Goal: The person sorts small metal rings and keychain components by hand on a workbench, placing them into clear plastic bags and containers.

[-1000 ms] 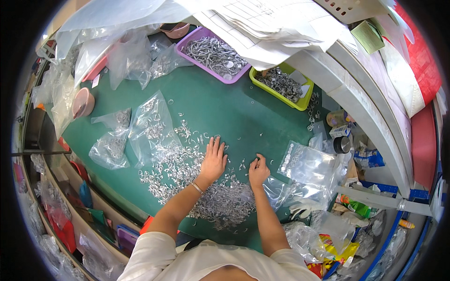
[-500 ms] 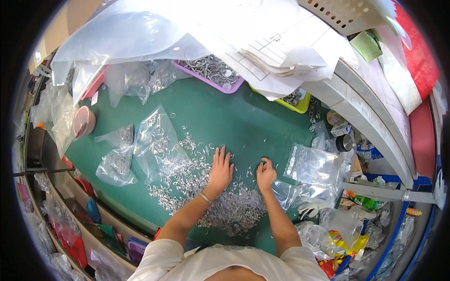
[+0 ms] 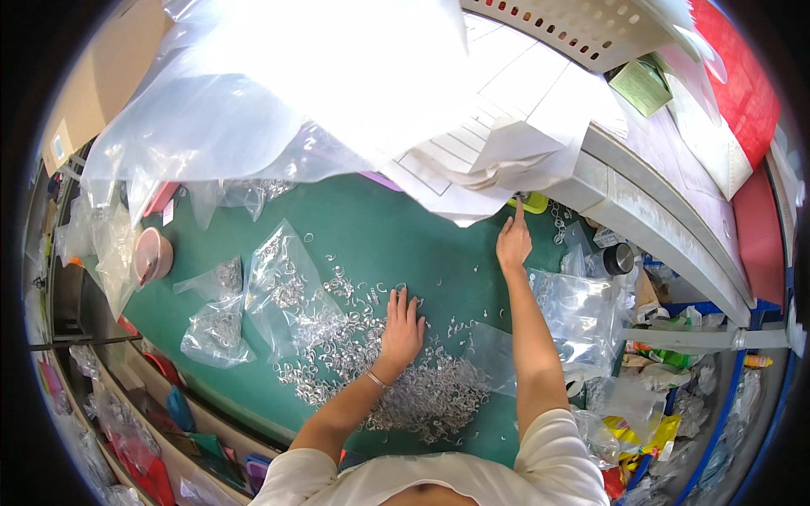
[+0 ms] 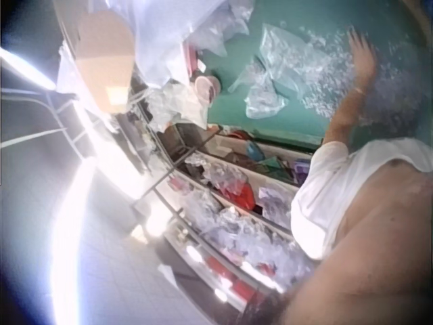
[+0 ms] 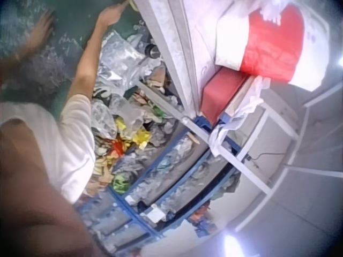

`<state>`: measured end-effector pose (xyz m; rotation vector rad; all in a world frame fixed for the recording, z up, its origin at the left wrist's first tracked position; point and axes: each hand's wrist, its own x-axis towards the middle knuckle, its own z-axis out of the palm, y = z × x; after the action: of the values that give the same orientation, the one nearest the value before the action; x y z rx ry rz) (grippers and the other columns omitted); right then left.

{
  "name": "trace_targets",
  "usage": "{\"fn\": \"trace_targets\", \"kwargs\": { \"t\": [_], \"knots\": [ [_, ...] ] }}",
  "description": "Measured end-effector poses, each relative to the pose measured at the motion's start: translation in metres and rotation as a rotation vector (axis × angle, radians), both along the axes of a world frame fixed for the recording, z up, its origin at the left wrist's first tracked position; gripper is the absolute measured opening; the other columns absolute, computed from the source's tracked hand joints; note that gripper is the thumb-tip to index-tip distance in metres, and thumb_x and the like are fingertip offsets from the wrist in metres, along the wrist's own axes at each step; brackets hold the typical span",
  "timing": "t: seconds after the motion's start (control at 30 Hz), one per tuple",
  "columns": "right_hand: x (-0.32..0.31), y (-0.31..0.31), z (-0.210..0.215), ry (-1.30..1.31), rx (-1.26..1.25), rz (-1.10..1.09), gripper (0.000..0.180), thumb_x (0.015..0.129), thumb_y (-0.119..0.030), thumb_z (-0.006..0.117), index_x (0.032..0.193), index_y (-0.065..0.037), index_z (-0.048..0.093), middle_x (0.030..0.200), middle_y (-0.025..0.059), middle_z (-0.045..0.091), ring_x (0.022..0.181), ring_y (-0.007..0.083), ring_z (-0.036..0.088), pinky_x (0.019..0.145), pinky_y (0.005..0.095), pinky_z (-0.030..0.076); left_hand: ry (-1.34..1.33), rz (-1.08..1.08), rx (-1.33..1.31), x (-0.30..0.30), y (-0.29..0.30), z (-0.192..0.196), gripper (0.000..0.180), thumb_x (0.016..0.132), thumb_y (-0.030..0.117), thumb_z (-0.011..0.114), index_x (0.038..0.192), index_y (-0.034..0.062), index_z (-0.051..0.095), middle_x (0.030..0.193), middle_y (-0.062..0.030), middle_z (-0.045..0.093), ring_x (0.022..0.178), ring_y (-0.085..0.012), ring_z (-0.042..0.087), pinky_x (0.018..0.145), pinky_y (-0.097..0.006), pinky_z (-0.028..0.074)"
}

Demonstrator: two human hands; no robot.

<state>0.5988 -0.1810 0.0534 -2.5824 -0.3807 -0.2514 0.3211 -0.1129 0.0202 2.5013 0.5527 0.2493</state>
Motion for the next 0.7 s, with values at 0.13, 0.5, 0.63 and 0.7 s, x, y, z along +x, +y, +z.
{"fn": "trace_targets", "kwargs": {
  "t": [0.13,0.5,0.63,0.7],
  "knots": [
    [0.025,0.003,-0.010,0.121,-0.158,-0.020,0.028,0.090,-0.024,0.045,0.104,-0.004,0.059,0.100,0.0182,0.062,0.086,0.0370,0.061,0.074,0.0457,0.050,-0.016,-0.009,-0.009,0.001,0.000,0.000,0.046,0.088,0.018,0.051,0.125,-0.0075,0.039,0.139,-0.0271,0.027,0.131,-0.0459,0.021,0.107,-0.049,0.025],
    [0.069,-0.003,-0.060,-0.268,-0.206,0.040,0.019,0.079,-0.020,0.054,0.084,-0.004,0.063,0.084,0.0208,0.064,0.079,0.0393,0.061,0.067,0.0474,0.049,0.005,-0.019,0.004,0.002,-0.001,0.001,0.044,0.088,0.016,0.051,0.123,-0.0081,0.040,0.139,-0.0272,0.026,0.131,-0.0464,0.019,0.107,-0.047,0.025],
    [0.062,-0.006,-0.059,-0.278,-0.211,0.047,0.020,0.080,-0.020,0.053,0.083,-0.004,0.063,0.082,0.0201,0.064,0.078,0.0385,0.061,0.067,0.0467,0.049,-0.001,-0.021,0.001,0.003,-0.001,0.001,0.046,0.087,0.018,0.052,0.123,-0.0087,0.041,0.136,-0.0277,0.029,0.129,-0.0475,0.022,0.107,-0.050,0.025],
    [0.047,0.002,-0.036,-0.145,-0.198,0.069,0.018,0.079,-0.020,0.055,0.081,-0.004,0.063,0.080,0.0199,0.064,0.076,0.0383,0.061,0.067,0.0468,0.049,0.015,-0.003,0.005,0.000,0.001,0.001,0.045,0.087,0.018,0.052,0.122,-0.0087,0.041,0.136,-0.0277,0.029,0.129,-0.0476,0.023,0.106,-0.050,0.026]
  ]
}}
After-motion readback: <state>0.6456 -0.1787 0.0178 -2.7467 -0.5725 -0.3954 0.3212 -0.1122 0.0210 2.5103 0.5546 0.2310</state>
